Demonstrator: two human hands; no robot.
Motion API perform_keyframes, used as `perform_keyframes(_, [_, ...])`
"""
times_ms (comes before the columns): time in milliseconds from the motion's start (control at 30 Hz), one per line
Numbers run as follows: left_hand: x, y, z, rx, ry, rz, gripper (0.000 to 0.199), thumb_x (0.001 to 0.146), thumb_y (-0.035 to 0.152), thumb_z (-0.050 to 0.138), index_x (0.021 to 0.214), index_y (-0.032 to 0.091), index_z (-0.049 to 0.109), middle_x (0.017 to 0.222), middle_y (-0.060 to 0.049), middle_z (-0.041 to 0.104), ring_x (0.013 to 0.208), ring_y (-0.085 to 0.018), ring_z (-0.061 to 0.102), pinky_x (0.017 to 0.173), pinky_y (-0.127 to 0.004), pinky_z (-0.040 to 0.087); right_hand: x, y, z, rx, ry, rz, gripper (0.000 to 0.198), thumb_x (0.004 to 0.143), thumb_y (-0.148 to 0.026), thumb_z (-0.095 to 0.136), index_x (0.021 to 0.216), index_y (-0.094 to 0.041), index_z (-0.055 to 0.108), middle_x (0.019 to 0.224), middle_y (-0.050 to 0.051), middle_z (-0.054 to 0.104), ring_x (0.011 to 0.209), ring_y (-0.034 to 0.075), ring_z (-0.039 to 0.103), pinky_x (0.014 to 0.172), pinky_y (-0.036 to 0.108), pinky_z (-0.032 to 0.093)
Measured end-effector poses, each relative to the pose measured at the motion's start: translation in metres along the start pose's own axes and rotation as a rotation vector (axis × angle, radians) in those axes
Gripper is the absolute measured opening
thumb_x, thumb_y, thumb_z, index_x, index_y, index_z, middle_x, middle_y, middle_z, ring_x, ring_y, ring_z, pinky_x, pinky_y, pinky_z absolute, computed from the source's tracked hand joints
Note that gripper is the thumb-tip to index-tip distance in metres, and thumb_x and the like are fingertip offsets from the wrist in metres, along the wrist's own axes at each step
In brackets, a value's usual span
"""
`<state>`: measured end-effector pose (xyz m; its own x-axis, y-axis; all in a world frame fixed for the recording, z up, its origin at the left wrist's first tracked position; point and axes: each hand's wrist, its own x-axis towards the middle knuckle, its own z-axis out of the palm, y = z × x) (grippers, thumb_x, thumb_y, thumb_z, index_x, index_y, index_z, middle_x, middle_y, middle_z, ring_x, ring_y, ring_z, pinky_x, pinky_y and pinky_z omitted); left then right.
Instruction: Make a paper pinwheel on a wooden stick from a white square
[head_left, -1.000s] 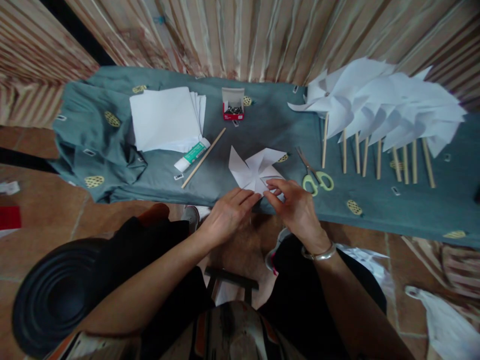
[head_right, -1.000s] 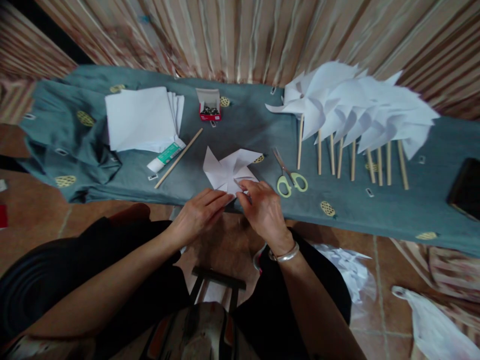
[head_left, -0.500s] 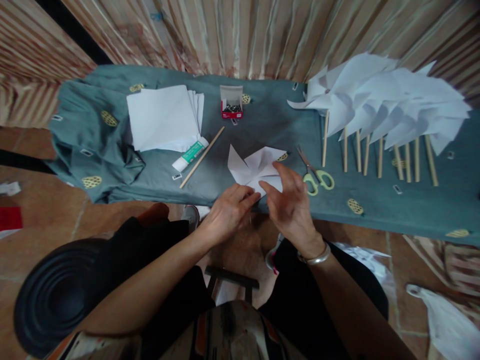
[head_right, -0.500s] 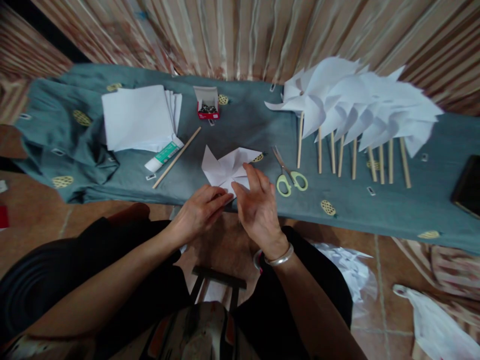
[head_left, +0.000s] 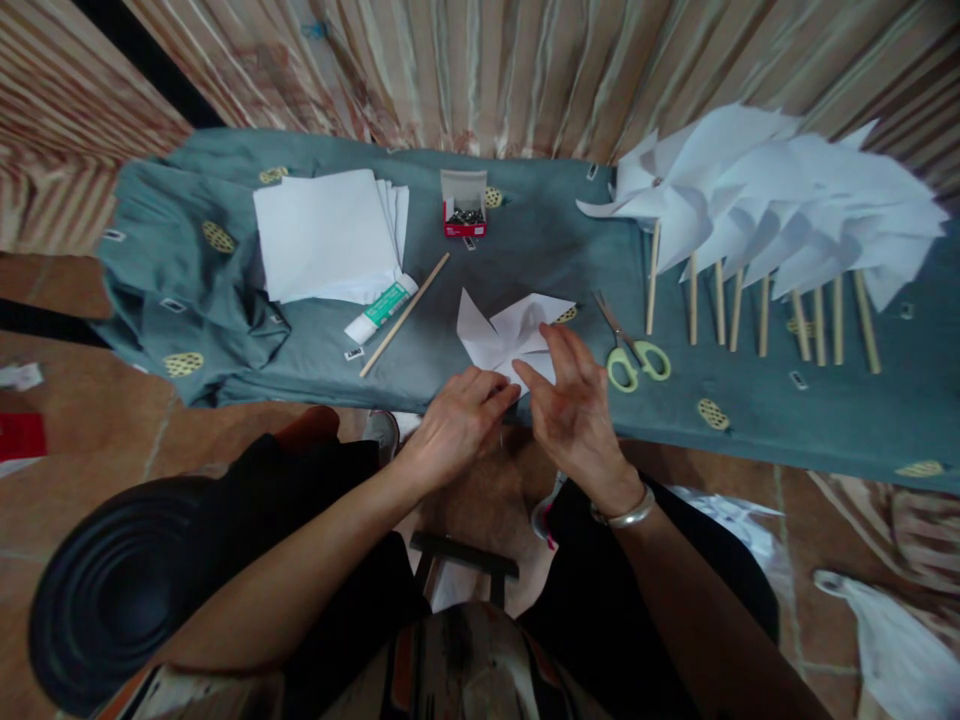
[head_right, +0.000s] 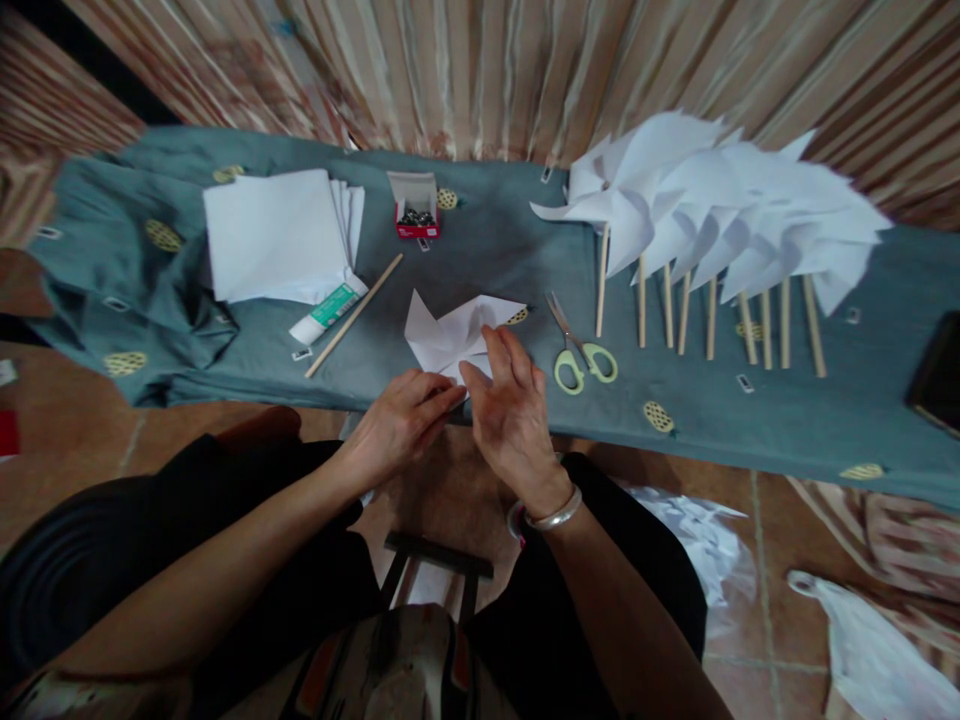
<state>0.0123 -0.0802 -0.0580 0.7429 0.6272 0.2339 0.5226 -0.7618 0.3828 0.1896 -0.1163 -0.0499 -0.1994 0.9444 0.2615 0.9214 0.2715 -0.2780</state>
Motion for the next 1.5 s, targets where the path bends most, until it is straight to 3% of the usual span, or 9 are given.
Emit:
perform_keyframes(833, [0.002, 0.001, -0.001, 0.05, -0.069, -0.007, 0.029, 0.094, 0.016, 0.046, 0.121, 0.013, 0.056, 0.108, -0.01, 0.062, 0.098, -0.023, 0.053, 0.078, -0.036, 0.046, 0.005, 0.0, 0.009, 0.027, -0.061, 0.052, 0.038, 0.092, -0.014, 0.043, 0.126, -0.022, 0.056, 0.155, 0.012, 0.033, 0.144, 0.032, 0.024, 0.103, 0.052, 0.035])
perform_keyframes(1033, [0.003, 0.0, -0.001, 0.054, -0.055, 0.008, 0.028, 0.093, 0.016, 0.047, 0.12, 0.013, 0.057, 0.107, -0.01, 0.062, 0.097, -0.024, 0.053, 0.078, -0.037, 0.046, 0.006, -0.001, 0.016, 0.008, 0.005, 0.037, 0.037, 0.092, -0.013, 0.042, 0.125, -0.023, 0.055, 0.153, 0.01, 0.036, 0.147, 0.031, 0.021, 0.1, 0.05, 0.038])
perform_keyframes(1267, [0.003, 0.001, -0.004, 0.038, -0.078, -0.01, 0.03, 0.091, 0.014, 0.048, 0.12, 0.013, 0.056, 0.108, -0.011, 0.062, 0.097, -0.024, 0.053, 0.078, -0.038, 0.047, 0.007, -0.002, 0.016, -0.014, -0.037, 0.023, 0.035, 0.093, -0.011, 0.039, 0.122, -0.017, 0.057, 0.15, 0.016, 0.039, 0.147, 0.035, 0.021, 0.101, 0.053, 0.036])
perform_keyframes(1500, [0.001, 0.001, -0.005, 0.035, -0.057, -0.018, 0.028, 0.093, 0.015, 0.047, 0.12, 0.014, 0.057, 0.107, -0.01, 0.063, 0.096, -0.023, 0.054, 0.077, -0.037, 0.047, 0.006, -0.004, 0.023, -0.036, -0.011, 0.023, 0.035, 0.093, -0.01, 0.039, 0.123, -0.02, 0.054, 0.149, 0.015, 0.041, 0.147, 0.033, 0.022, 0.099, 0.052, 0.038])
